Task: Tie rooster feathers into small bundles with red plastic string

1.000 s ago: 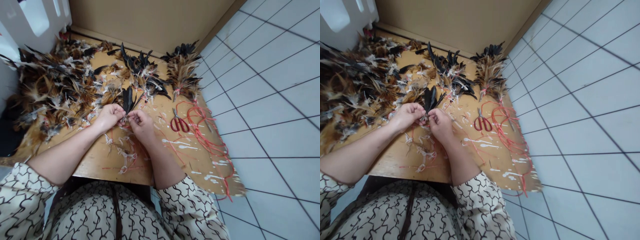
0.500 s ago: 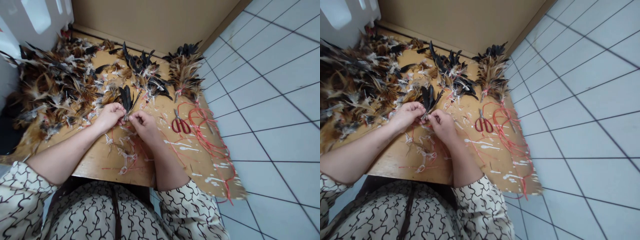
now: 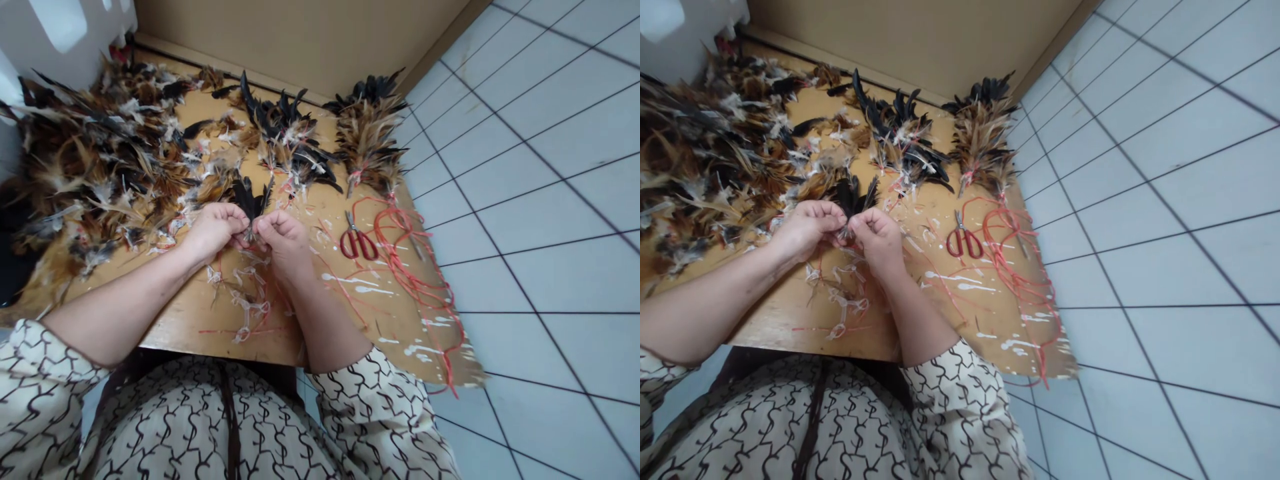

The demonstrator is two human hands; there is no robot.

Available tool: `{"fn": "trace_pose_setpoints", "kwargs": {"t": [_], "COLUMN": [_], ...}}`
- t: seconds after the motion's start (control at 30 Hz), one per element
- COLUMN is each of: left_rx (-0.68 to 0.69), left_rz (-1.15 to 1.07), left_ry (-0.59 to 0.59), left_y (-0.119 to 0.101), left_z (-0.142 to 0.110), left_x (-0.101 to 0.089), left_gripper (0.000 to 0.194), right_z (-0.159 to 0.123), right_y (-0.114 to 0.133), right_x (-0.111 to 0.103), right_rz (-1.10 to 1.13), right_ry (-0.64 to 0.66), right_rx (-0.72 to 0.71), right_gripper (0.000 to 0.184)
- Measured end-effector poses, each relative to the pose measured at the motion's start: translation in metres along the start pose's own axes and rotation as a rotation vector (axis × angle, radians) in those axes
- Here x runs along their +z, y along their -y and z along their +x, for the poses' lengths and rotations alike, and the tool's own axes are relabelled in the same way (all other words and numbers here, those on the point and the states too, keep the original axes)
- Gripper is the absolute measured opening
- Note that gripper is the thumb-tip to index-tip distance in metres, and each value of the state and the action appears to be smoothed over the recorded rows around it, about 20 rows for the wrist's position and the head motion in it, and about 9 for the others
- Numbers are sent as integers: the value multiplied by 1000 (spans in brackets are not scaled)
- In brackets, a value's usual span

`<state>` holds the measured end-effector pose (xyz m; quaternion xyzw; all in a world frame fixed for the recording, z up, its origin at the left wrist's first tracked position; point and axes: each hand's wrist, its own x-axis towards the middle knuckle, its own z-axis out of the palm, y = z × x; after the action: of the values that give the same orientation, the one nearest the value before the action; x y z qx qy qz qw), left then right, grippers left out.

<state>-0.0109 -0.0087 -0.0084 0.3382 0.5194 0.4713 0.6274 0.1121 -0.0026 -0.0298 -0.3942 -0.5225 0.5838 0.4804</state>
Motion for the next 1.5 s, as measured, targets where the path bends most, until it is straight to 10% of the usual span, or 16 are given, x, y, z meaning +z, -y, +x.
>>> {"fn": "trace_pose_setpoints", "kwargs": {"t": [0.8, 1.13, 1.5], "left_rx": [287, 157, 197], "left_rz": [-61, -176, -24], "left_ry": [122, 369, 290], "left_y": [4, 5, 8], "left_z": [-1, 0, 0], "left_x": [-4, -8, -6], "left_gripper": [20, 31, 28], "right_z": [2, 7, 8], "right_y": [5, 9, 12], "right_x": [-5, -11, -11], "right_rz": [117, 268, 251], "right_ry": [-54, 159, 33], "right_rx": [52, 172, 58], "right_gripper": [33, 35, 30]}}
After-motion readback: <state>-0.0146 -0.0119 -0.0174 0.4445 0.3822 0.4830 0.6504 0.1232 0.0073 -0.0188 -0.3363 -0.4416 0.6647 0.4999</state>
